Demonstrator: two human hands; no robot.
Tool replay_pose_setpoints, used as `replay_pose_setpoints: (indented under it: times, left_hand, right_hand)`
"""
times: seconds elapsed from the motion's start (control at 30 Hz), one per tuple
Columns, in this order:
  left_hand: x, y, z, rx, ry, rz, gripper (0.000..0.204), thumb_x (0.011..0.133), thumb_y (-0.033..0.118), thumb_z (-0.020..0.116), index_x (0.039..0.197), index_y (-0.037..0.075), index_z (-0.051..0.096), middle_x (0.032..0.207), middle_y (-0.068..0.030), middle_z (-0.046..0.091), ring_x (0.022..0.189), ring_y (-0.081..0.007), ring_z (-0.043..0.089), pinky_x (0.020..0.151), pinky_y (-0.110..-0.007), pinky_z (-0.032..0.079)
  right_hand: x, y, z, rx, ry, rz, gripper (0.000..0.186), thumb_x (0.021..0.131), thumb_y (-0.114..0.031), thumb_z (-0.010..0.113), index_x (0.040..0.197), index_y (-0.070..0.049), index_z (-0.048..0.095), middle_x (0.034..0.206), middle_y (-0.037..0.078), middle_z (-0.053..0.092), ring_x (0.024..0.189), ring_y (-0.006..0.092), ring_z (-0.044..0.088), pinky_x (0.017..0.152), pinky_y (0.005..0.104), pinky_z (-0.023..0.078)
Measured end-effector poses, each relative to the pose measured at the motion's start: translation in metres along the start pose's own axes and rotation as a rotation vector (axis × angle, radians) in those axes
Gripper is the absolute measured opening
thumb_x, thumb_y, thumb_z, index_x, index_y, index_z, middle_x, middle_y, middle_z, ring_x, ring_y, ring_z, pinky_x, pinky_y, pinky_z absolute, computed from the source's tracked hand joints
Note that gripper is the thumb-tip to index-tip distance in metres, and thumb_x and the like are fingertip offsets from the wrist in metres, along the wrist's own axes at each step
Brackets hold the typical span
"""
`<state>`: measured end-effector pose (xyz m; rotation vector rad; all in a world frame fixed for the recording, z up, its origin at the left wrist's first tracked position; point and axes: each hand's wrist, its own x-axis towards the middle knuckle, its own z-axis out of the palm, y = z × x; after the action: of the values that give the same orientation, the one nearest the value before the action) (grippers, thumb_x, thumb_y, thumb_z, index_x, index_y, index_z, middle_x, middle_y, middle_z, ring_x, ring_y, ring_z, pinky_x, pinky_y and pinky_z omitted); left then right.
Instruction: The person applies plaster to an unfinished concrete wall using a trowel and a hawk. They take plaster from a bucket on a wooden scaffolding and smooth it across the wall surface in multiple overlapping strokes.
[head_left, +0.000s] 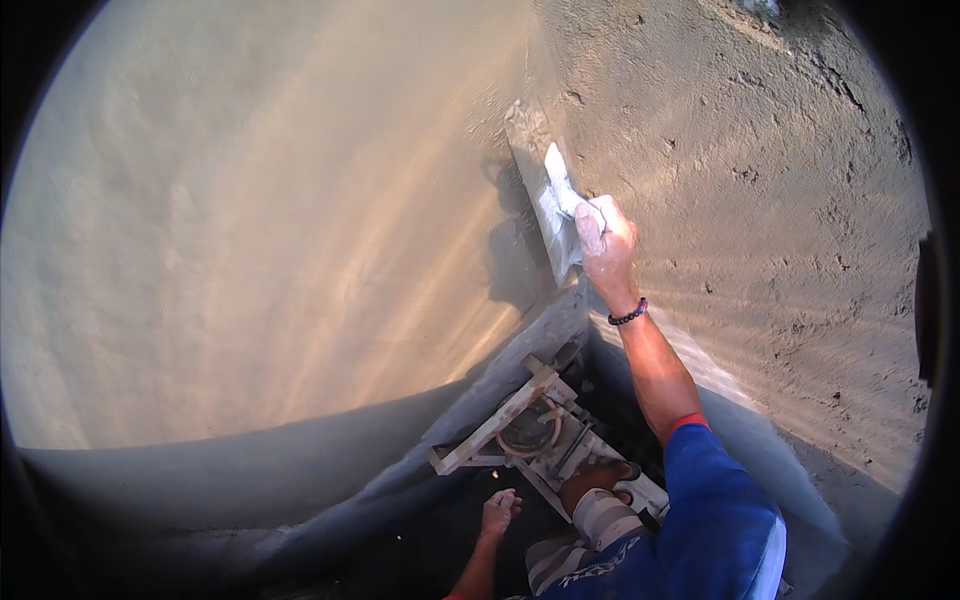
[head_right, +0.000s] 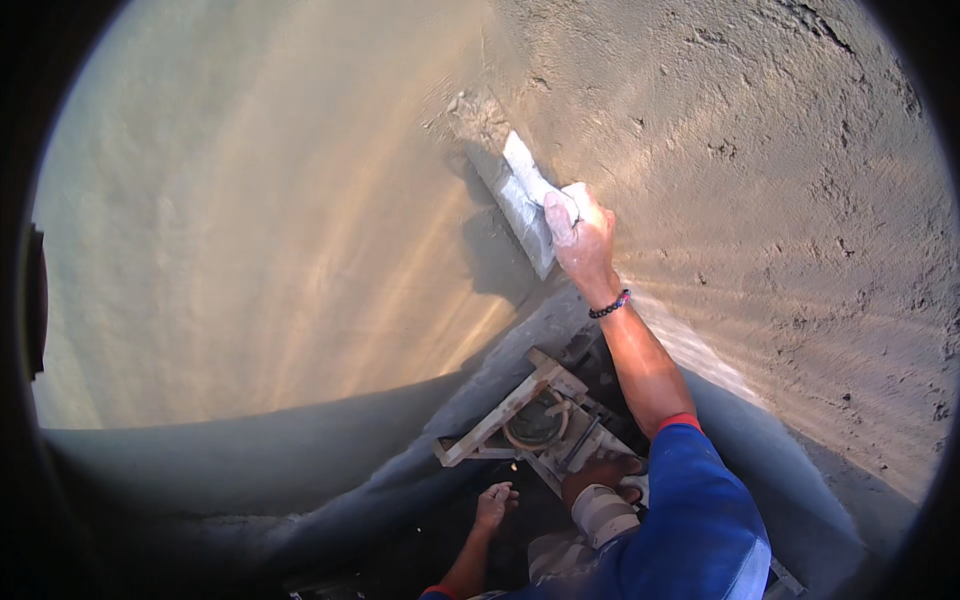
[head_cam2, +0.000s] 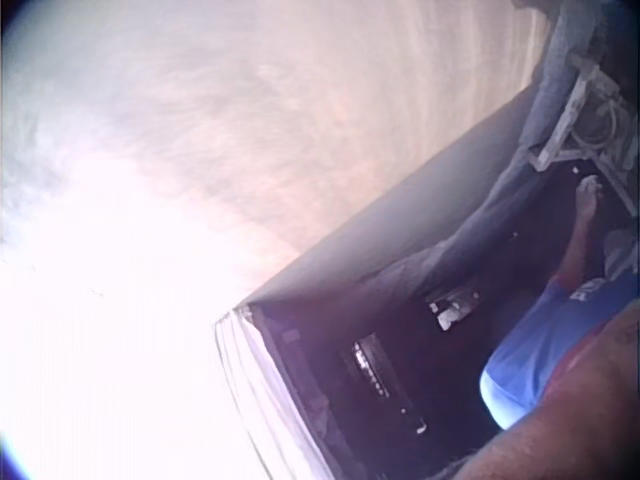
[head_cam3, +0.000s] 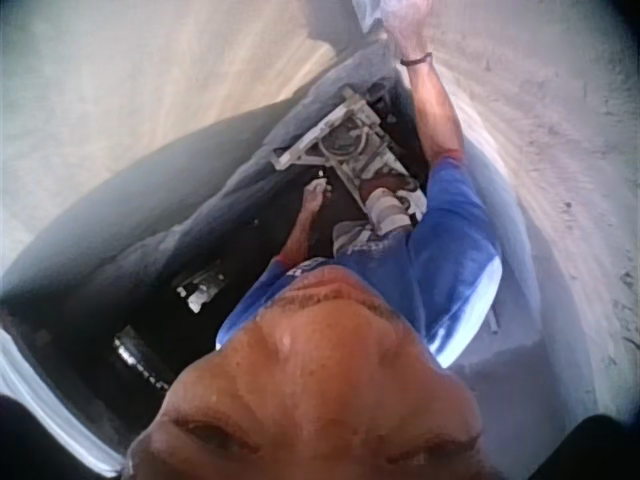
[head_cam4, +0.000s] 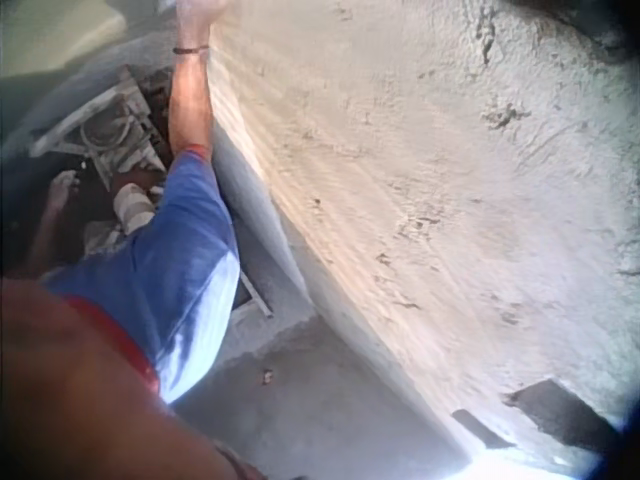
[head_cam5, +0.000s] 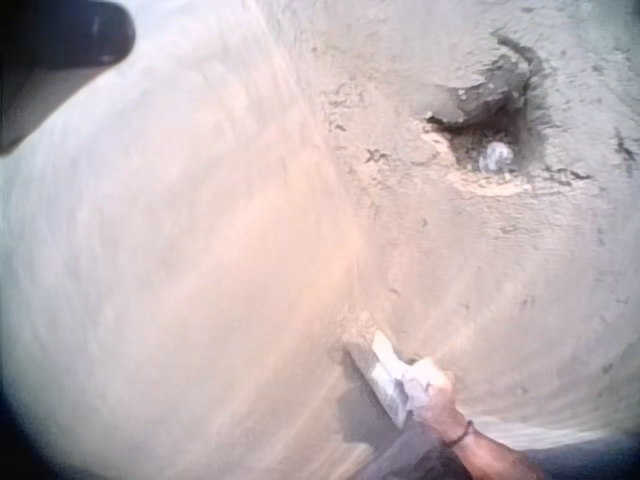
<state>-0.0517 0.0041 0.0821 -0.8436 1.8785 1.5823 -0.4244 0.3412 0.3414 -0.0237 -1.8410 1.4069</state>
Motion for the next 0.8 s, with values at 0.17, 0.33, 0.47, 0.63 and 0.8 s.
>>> replay_pose_setpoints:
  times: [0.17,0.33,0.47,0.63,0.8]
  left_hand:
    - [-0.003,-0.023,-0.002,0.084,0.045,-0.097,0.031,0.098,0.026,0.055,0.117,0.003,0.063,0.094,-0.0086,0.07,0.074,-0.012,0.065,0.064,-0.026,0.052]
    - [-0.002,-0.06,0.001,-0.039,0.049,-0.094,0.032,0.097,0.025,0.055,0.117,0.002,0.063,0.094,-0.01,0.07,0.075,-0.0136,0.065,0.067,-0.028,0.055]
    - [-0.002,-0.077,0.003,-0.032,0.051,-0.111,0.032,0.097,0.025,0.055,0.116,0.0,0.063,0.094,-0.0109,0.07,0.075,-0.0149,0.066,0.068,-0.029,0.055]
    - [0.026,-0.092,0.002,0.081,0.03,-0.068,0.031,0.096,0.023,0.054,0.115,0.0,0.064,0.092,-0.0104,0.07,0.071,-0.0149,0.065,0.066,-0.029,0.054]
    - [0.043,-0.06,0.011,-0.085,0.108,0.052,0.029,0.096,0.022,0.055,0.113,0.0,0.065,0.088,-0.0092,0.07,0.069,-0.0132,0.065,0.064,-0.028,0.053]
  right_hand:
    - [0.042,0.009,0.016,-0.034,0.002,-0.028,0.024,0.092,-0.023,0.058,0.089,0.0,0.06,0.069,0.013,0.058,0.063,0.0231,0.058,0.062,0.0352,0.047]
    - [0.037,0.027,0.026,0.05,0.01,-0.068,0.025,0.095,-0.022,0.055,0.086,0.001,0.059,0.065,0.008,0.052,0.059,0.0127,0.049,0.057,0.0307,0.043]
    - [-0.019,0.003,0.043,-0.061,-0.158,-0.09,0.02,0.093,-0.019,0.055,0.085,-0.001,0.059,0.075,0.016,0.062,0.073,0.0304,0.065,0.061,0.037,0.049]
    - [-0.189,-0.039,0.113,0.11,-0.412,-0.32,0.023,0.083,-0.022,0.071,0.079,-0.006,0.053,0.061,0.012,0.055,0.055,0.0323,0.059,0.05,0.0412,0.049]
    - [-0.176,-0.022,0.083,0.27,-0.537,-0.011,0.027,0.088,-0.027,0.067,0.084,-0.002,0.056,0.065,0.016,0.059,0.059,0.0333,0.062,0.054,0.0377,0.047]
